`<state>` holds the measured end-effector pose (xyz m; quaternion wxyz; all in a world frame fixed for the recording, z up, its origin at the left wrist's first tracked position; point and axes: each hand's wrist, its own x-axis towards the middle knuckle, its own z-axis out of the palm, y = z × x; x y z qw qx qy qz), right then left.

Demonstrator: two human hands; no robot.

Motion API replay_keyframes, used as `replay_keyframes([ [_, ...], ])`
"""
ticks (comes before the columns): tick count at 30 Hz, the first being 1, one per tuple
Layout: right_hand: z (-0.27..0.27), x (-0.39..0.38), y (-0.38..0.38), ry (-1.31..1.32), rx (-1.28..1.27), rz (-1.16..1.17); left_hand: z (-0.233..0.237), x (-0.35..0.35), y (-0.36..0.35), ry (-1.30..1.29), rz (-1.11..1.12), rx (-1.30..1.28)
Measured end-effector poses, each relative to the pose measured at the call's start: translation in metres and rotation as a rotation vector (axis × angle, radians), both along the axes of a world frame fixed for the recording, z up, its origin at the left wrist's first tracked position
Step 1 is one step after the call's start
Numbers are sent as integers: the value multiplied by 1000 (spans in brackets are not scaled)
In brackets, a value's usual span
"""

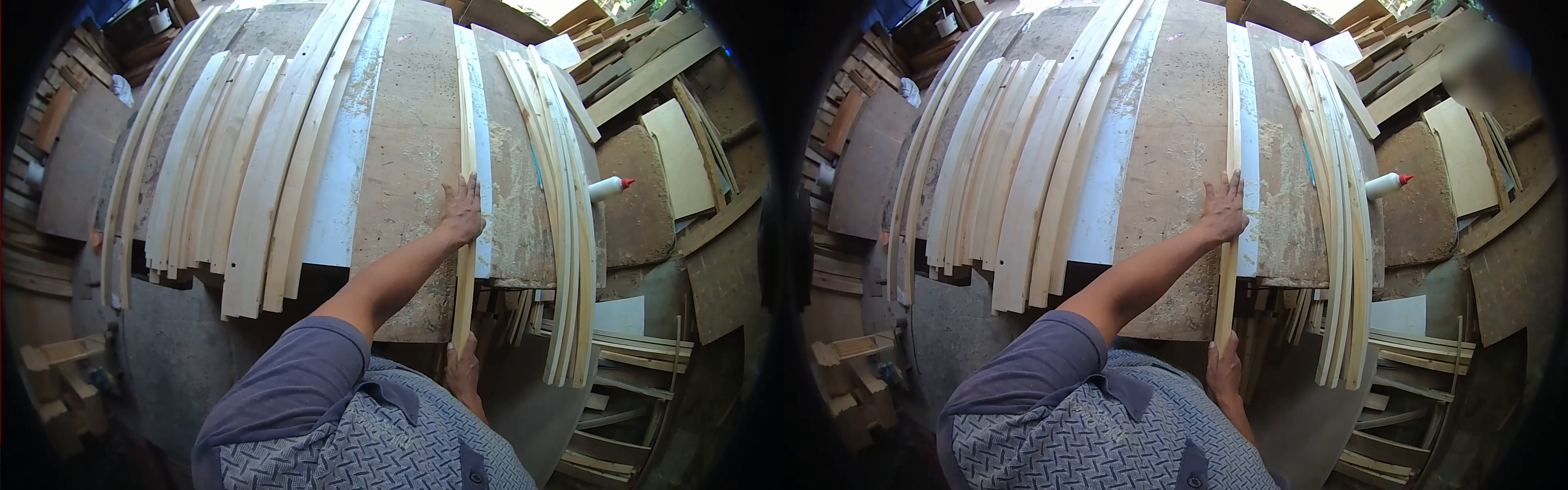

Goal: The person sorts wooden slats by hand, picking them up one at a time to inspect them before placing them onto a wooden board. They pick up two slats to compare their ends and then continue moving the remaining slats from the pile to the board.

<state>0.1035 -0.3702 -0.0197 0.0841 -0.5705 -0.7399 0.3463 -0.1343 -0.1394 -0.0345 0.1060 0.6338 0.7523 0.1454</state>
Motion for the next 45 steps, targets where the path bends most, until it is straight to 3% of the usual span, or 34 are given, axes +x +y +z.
replay_keyframes([
  [24, -26, 3, 5, -50, 57, 46, 1, -2, 6, 213, -33, -36],
  [38, -15, -1, 6, -95, 46, -7, 7, -5, 1, -3, -17, -67],
  [45, -18, 0, 6, -92, 76, 8, 3, -5, 1, 11, -29, -73],
])
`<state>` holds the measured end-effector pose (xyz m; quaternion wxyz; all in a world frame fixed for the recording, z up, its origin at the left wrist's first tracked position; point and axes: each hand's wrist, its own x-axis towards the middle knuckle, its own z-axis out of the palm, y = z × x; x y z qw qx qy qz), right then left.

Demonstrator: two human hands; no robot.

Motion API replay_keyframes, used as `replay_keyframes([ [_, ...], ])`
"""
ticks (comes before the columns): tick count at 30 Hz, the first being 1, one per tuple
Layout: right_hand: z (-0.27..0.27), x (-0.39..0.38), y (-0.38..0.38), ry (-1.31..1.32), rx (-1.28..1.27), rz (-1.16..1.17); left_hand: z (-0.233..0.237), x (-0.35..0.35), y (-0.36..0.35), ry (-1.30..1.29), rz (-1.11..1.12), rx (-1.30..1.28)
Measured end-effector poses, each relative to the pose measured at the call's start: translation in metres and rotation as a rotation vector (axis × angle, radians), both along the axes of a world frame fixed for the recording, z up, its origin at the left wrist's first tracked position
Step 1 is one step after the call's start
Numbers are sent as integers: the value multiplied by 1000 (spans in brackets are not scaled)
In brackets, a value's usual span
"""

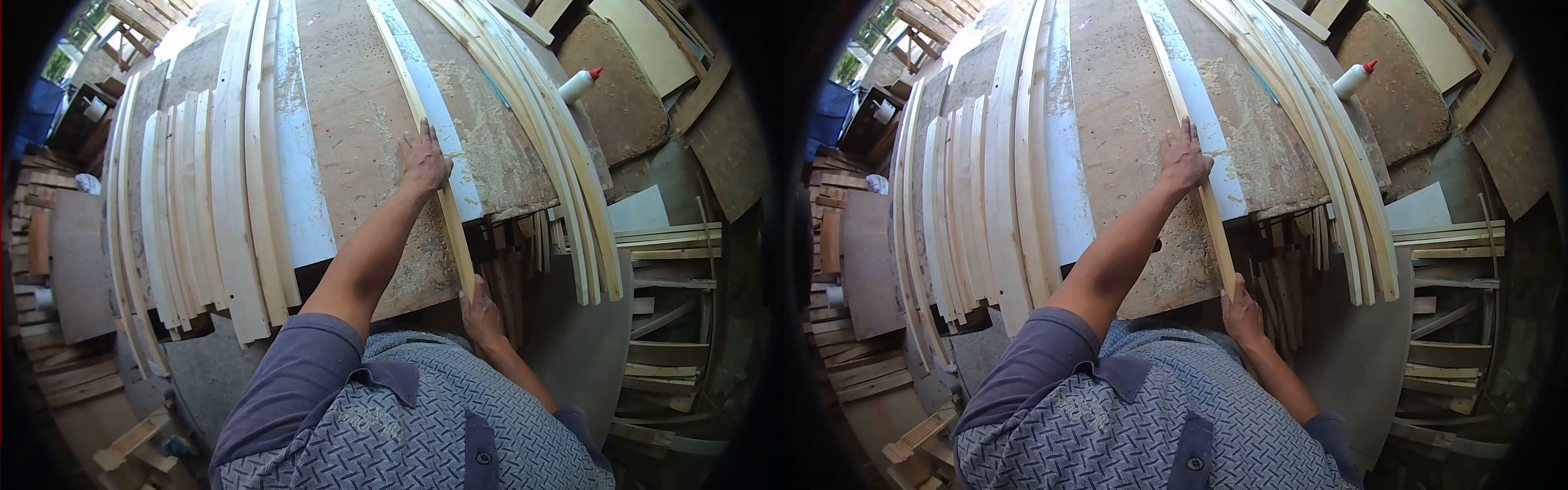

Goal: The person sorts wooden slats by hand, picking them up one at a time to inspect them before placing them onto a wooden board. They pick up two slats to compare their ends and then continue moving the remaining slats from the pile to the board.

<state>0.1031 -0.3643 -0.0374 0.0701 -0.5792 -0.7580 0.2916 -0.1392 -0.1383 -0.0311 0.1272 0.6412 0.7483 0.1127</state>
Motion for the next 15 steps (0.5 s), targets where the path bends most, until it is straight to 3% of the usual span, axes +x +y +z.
replay_keyframes([
  [15, -2, -2, 2, -23, -81, 2, 5, -1, -3, 127, -17, 9],
])
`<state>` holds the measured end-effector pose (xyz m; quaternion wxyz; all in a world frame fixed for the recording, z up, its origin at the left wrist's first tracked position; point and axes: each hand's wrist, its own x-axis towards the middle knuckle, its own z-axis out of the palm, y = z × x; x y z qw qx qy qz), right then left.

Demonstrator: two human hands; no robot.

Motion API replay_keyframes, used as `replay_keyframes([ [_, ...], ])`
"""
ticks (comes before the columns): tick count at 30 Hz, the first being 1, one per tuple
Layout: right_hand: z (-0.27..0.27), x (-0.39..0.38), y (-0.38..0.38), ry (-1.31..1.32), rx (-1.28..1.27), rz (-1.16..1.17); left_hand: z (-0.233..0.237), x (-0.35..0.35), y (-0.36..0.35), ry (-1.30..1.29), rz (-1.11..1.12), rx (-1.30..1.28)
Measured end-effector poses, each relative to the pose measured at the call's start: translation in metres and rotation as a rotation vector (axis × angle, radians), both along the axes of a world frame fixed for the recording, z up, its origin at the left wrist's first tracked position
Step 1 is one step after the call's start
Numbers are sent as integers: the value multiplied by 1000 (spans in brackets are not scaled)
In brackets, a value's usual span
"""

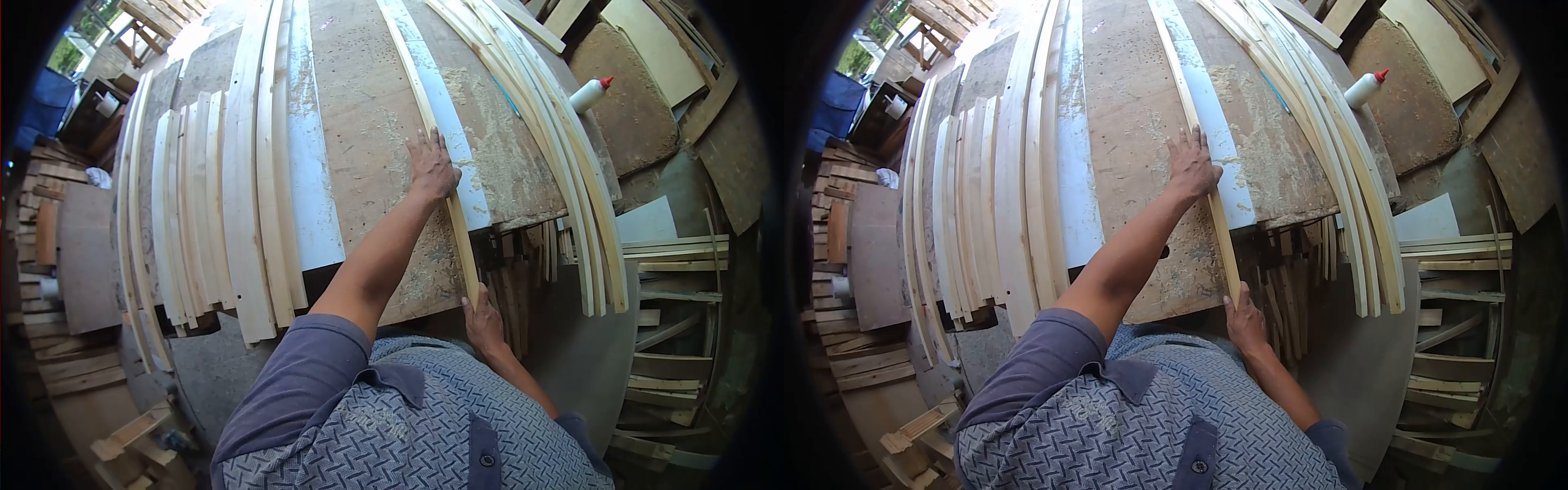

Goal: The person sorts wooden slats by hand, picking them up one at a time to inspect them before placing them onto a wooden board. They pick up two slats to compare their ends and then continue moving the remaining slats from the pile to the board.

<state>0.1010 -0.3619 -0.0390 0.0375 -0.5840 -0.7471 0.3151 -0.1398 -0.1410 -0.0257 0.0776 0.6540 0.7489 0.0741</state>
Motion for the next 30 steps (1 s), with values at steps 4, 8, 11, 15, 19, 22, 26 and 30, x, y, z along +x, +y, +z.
replay_keyframes([
  [4, -8, 3, 0, -6, -25, -4, -2, -1, 3, 21, -9, -7],
  [8, -18, 4, 1, 62, 6, -7, -4, -1, 4, 48, -13, -27],
  [11, -13, 2, 2, 50, -14, -19, -2, 1, 5, 43, -5, -54],
  [15, -13, 1, 4, 85, 4, -20, -4, 1, 8, 22, 8, -71],
  [19, -5, -1, 8, 101, 12, -37, -2, 0, 12, -1, 15, -59],
  [22, -10, 0, 11, 138, 116, -39, -1, 1, 15, -2, 23, -100],
  [26, -15, -1, 15, 53, 280, 7, 0, 0, 19, 8, 37, -97],
  [30, -7, -5, 29, 53, 388, 27, -1, -5, 31, 58, 56, -118],
])
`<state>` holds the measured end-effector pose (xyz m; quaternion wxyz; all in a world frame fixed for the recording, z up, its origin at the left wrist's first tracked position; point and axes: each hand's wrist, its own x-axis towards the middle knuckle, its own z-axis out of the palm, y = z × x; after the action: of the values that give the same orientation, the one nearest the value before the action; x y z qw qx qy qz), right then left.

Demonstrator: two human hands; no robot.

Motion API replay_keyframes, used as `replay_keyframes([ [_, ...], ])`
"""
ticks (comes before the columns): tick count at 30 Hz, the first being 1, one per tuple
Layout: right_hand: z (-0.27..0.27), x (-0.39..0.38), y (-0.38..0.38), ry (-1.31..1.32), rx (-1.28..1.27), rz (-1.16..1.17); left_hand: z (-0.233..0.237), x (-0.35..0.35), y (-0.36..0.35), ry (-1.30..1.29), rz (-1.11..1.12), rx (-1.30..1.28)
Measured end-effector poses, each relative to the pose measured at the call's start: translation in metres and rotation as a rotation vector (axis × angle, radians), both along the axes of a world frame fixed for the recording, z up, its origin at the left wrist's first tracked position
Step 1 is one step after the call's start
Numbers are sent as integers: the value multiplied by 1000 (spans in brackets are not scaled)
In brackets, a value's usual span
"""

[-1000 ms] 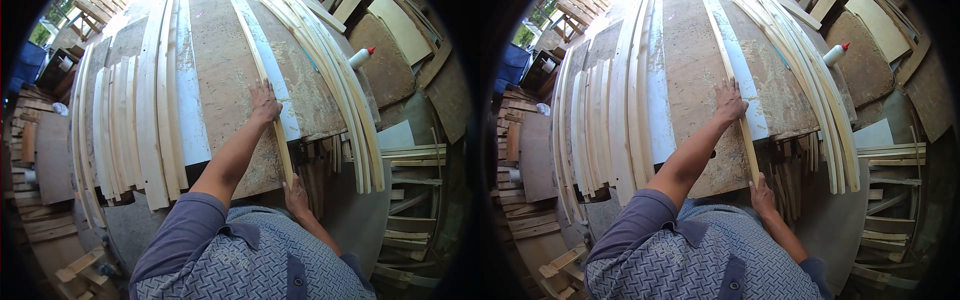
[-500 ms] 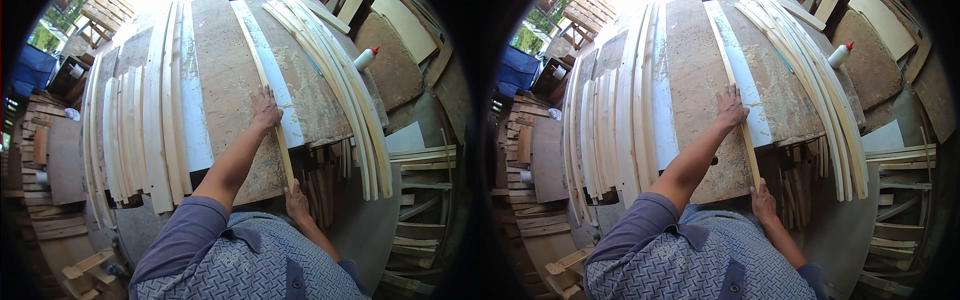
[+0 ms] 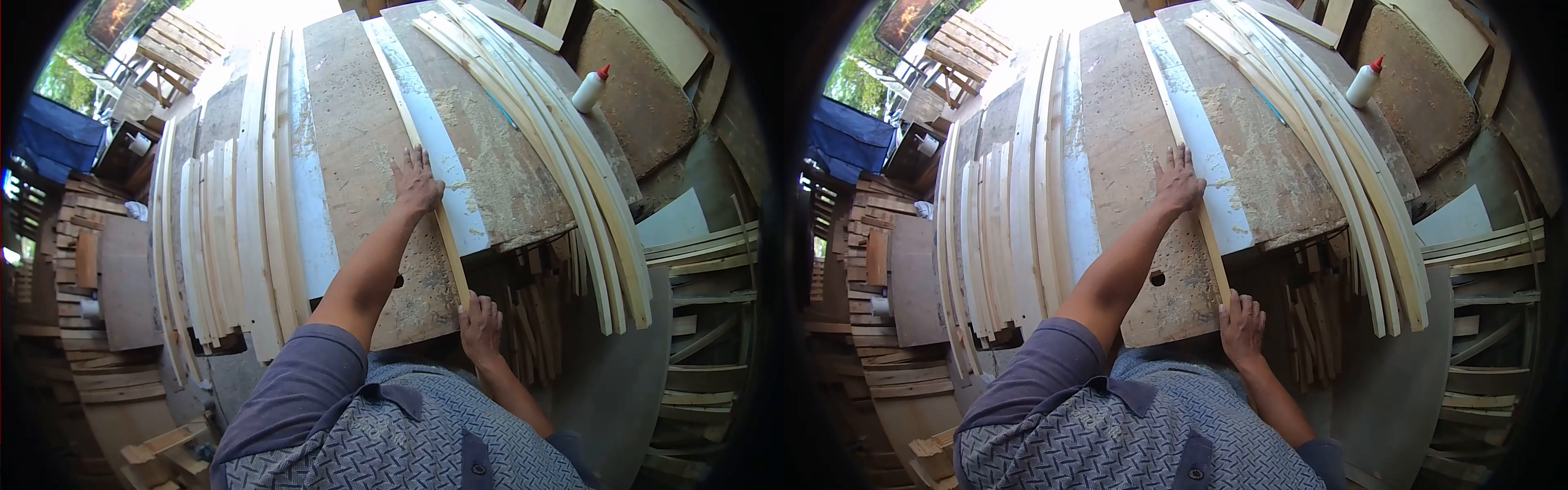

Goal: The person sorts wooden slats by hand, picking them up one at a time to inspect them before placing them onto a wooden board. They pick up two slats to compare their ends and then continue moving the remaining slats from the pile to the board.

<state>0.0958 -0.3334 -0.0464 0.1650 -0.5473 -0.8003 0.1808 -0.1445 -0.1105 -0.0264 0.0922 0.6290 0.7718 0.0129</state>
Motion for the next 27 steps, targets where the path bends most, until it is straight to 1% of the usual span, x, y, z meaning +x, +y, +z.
replay_keyframes([
  [5, -5, -5, 22, 10, -19, 57, -2, -12, 18, 8, 7, -3],
  [7, -8, -8, 30, 62, 28, 87, 1, -16, 23, 21, 2, -3],
  [10, -12, -17, 42, 91, 84, 85, 2, -25, 35, 47, -9, -3],
  [17, -12, -37, 73, 124, 14, 82, 1, -46, 66, 18, 10, 11],
  [19, -14, -43, 82, 94, 66, 98, 3, -51, 73, 10, 11, 18],
  [27, -16, -68, 114, 131, 66, 78, 1, -76, 107, -9, 32, 12],
])
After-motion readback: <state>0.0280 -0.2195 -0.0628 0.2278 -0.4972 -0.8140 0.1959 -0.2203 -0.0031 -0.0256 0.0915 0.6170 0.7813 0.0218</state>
